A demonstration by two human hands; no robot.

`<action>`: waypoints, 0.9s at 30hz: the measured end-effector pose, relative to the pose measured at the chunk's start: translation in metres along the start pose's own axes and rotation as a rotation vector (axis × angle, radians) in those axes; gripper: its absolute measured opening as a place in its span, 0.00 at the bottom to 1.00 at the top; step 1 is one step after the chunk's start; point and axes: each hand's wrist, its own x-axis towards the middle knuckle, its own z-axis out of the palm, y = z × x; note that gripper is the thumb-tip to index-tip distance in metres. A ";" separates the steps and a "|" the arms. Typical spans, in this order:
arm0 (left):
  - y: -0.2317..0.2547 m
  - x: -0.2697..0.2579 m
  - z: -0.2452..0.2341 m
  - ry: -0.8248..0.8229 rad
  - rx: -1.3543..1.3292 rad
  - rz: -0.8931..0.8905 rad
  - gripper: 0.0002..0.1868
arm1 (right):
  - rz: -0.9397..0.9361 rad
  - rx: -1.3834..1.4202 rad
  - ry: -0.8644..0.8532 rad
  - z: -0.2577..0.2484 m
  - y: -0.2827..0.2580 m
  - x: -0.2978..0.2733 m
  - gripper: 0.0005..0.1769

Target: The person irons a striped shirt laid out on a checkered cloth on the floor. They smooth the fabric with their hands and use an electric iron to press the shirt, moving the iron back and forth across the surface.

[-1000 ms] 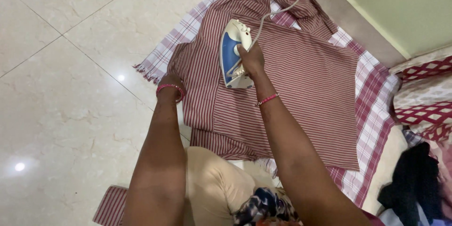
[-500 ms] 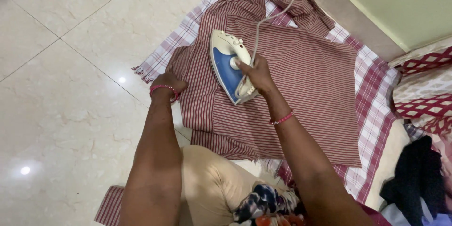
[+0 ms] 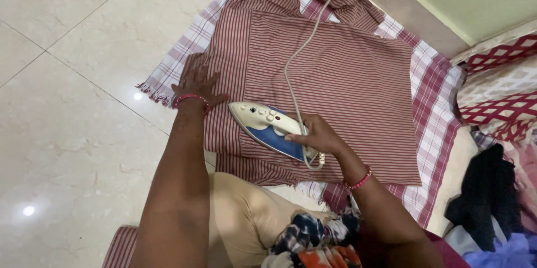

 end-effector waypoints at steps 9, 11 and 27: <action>-0.003 -0.010 0.000 -0.049 0.053 -0.129 0.80 | 0.017 -0.021 -0.125 -0.006 0.019 -0.004 0.40; -0.001 -0.007 0.002 -0.047 0.064 -0.129 0.80 | 0.023 -0.026 -0.121 -0.005 0.015 0.002 0.40; -0.005 -0.008 0.009 -0.006 0.094 -0.111 0.79 | 0.090 -0.122 -0.353 -0.043 0.031 0.005 0.43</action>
